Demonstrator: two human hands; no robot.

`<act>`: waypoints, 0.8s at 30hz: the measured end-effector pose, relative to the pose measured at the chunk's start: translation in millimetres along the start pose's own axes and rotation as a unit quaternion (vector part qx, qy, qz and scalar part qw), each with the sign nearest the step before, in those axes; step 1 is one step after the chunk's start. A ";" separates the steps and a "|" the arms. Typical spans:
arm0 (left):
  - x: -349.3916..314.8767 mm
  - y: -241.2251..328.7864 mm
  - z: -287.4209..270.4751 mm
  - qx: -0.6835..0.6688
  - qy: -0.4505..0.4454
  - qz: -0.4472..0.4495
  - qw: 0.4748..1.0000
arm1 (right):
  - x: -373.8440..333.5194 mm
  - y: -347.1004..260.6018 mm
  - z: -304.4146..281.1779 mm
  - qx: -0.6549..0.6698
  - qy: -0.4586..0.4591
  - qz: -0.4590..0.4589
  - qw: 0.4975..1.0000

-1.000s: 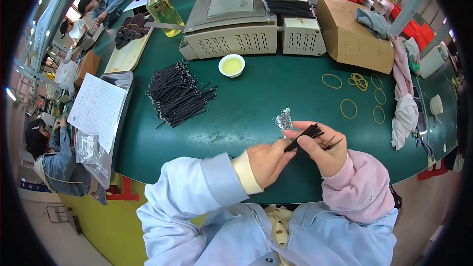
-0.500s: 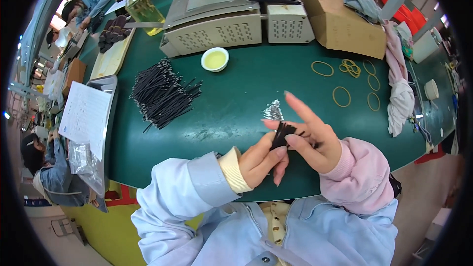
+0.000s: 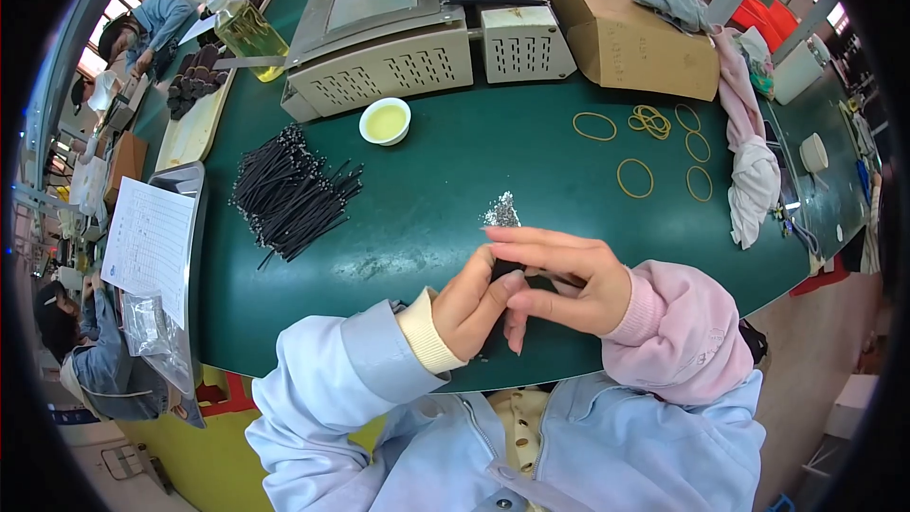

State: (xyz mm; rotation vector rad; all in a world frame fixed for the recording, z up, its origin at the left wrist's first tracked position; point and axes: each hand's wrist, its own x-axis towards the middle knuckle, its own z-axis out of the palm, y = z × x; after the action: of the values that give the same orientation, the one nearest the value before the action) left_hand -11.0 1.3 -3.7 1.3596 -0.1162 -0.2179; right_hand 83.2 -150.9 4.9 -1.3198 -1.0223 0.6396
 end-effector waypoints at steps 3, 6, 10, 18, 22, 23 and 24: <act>1.5 -1.1 -1.5 -0.030 0.003 -0.007 1.000 | -5.6 -4.5 -0.5 -0.041 0.006 -0.033 0.999; 3.7 -0.6 -4.9 -0.020 0.133 0.075 0.988 | -11.1 -10.3 -7.2 -0.115 0.013 0.011 0.993; 3.2 27.8 -23.5 0.502 0.048 0.210 0.838 | -17.0 5.7 -32.4 -0.411 0.018 -0.032 0.911; -3.5 6.1 -32.6 0.589 0.065 0.149 0.792 | -23.7 23.1 -44.1 -0.497 0.021 -0.203 0.843; -0.8 9.4 -36.4 0.585 0.025 0.142 0.798 | -24.1 25.0 -38.0 -0.484 -0.016 -0.197 0.852; -1.2 9.6 -35.7 0.584 0.023 0.137 0.799 | -22.5 24.7 -39.5 -0.496 -0.002 -0.196 0.846; -1.5 9.0 -33.6 0.581 0.024 0.139 0.802 | -21.0 24.7 -41.0 -0.508 0.012 -0.196 0.839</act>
State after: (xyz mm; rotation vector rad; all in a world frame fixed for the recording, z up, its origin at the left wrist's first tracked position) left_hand -4.6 35.5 -1.9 2.5483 -0.4587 0.1968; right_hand 113.9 -183.9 -21.6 -1.9095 -1.6540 -0.3254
